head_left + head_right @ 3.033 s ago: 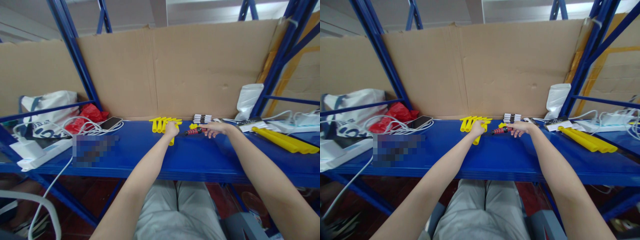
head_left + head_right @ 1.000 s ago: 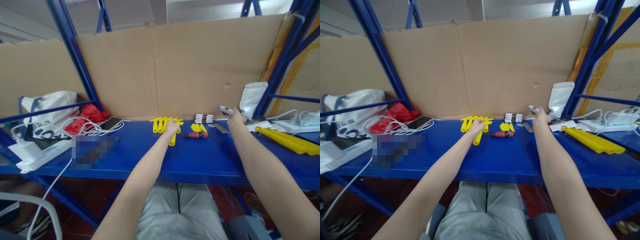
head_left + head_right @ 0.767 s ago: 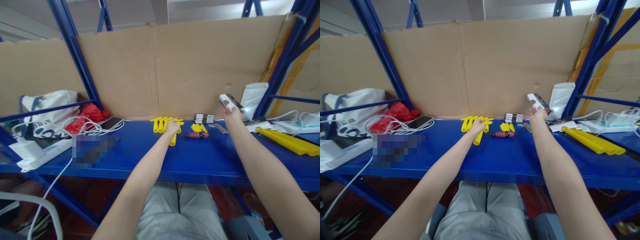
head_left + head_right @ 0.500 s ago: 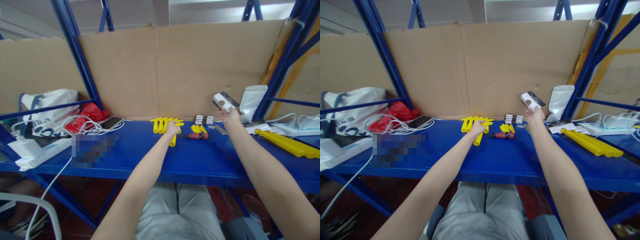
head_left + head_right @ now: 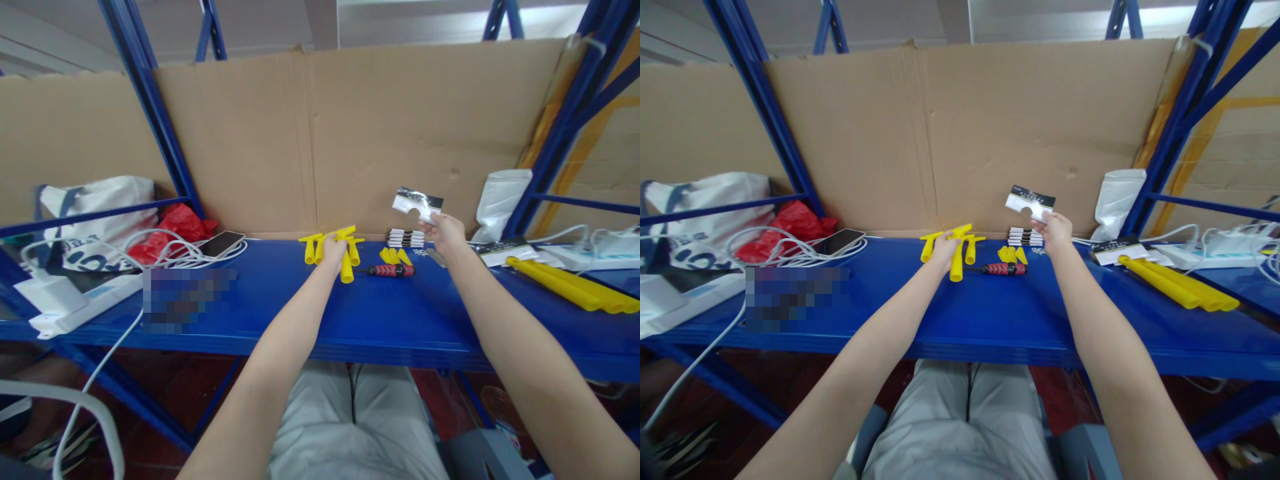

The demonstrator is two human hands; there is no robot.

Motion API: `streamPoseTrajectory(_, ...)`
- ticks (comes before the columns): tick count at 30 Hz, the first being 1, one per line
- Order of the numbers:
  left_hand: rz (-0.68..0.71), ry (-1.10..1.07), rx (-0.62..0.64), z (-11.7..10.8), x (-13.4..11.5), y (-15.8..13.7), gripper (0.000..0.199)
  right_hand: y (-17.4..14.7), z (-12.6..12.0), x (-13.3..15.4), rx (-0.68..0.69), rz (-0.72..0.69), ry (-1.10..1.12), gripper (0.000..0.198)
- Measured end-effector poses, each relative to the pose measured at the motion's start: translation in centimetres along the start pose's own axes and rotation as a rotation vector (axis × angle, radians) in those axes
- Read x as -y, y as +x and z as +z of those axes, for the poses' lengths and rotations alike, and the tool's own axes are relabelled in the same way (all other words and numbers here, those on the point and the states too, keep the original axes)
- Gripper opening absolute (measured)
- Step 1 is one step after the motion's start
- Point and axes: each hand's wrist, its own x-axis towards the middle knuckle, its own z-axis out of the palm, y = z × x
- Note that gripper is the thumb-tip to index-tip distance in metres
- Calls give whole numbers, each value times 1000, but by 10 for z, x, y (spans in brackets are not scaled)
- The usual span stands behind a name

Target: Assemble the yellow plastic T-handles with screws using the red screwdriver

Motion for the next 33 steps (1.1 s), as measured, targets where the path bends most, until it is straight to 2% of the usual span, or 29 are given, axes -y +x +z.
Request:
streamPoseTrajectory(3, -51, -162, 0, -3, -2, 8, 30, -8, 3, -4, 204, 48, -121, 19)
streamPoseTrajectory(7, -116, -353, -23, -6, -3, 19, 24, -15, 7, -10, 392, 135, -260, 19)
streamPoseTrajectory(12, -128, -431, -197, -9, -6, 22, 16, -22, 9, -14, 599, 169, -333, 15)
streamPoseTrajectory(16, -85, -473, -261, -10, -4, 23, 19, -27, 12, -13, 718, 174, -351, 16)
streamPoseTrajectory(20, -47, -507, -248, -8, -1, 23, 21, -30, 18, -16, 742, 175, -331, 16)
streamPoseTrajectory(26, -22, -506, -154, -5, -1, 17, 24, -36, 25, -26, 727, 157, -304, 14)
streamPoseTrajectory(31, -51, -431, -165, -5, 1, 20, 19, -40, 27, -31, 737, 146, -282, 13)
streamPoseTrajectory(33, -63, -406, -114, -6, 2, 21, 20, -42, 29, -32, 736, 157, -290, 14)
